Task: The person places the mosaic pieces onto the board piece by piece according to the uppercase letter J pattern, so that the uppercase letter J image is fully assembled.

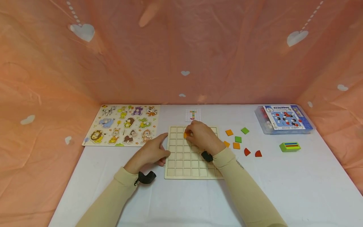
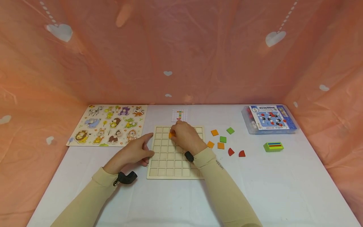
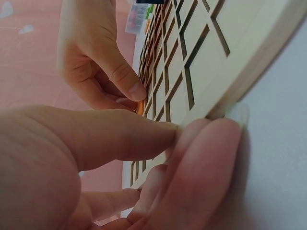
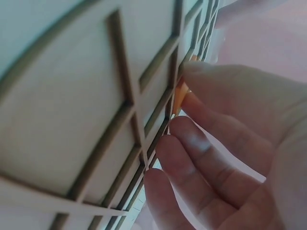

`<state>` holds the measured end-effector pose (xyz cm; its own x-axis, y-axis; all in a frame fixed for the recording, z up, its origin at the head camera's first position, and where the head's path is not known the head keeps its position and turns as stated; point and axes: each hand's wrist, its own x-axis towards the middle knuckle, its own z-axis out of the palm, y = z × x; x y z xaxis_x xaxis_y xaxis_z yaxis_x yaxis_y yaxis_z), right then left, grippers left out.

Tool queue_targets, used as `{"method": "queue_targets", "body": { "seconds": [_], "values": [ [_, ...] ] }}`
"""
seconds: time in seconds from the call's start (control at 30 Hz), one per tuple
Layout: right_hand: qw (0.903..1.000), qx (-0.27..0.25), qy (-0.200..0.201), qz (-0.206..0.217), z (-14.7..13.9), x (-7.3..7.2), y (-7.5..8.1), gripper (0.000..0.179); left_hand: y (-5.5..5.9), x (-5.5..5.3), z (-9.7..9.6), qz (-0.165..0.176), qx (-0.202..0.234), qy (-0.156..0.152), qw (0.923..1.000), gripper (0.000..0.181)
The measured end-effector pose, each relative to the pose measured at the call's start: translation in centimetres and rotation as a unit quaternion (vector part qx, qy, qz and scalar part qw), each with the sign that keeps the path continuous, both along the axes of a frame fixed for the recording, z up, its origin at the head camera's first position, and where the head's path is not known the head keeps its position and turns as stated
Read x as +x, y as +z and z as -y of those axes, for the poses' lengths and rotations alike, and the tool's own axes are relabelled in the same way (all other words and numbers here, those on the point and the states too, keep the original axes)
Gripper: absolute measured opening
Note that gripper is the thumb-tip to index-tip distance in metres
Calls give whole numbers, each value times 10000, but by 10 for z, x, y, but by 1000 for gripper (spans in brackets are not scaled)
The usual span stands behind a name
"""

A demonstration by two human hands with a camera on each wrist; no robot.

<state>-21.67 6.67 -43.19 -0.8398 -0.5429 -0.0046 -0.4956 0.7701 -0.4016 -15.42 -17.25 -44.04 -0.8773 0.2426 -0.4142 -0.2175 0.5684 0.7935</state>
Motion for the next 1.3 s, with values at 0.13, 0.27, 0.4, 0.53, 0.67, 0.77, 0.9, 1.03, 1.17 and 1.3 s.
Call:
{"method": "queue_targets", "body": {
  "seconds": [0.13,0.27,0.4,0.53,0.67,0.77,0.9,1.03,1.17,1.3],
  "values": [
    [10000,24,-20,29,-2,2,1,20,1,0,-2,-7,8,-25,10000,90],
    [9999,-53,-22,142,-7,3,4,23,1,1,-3,-16,72,-23,10000,91],
    [9984,-396,-206,338,-22,5,10,29,0,2,-3,-4,24,-6,10000,91],
    [9956,-682,-513,397,-52,13,16,31,0,2,1,36,-106,26,9999,91],
    [9924,-748,-914,350,-89,23,19,29,3,1,5,-18,-148,-15,9999,90],
    [9900,-663,-1194,361,-116,31,19,28,5,0,6,-48,-162,-41,9998,90],
    [9838,-494,-1589,664,-143,40,15,28,5,-1,6,25,-142,-53,9999,91],
    [9791,-402,-1782,895,-161,47,11,26,5,-1,4,46,-145,-97,9998,91],
    [9807,-352,-1724,851,-170,51,8,22,4,0,2,10,-101,-91,9999,92],
    [9807,-279,-1735,860,-174,51,8,20,3,0,0,6,-29,-94,10000,92]
  ]
}}
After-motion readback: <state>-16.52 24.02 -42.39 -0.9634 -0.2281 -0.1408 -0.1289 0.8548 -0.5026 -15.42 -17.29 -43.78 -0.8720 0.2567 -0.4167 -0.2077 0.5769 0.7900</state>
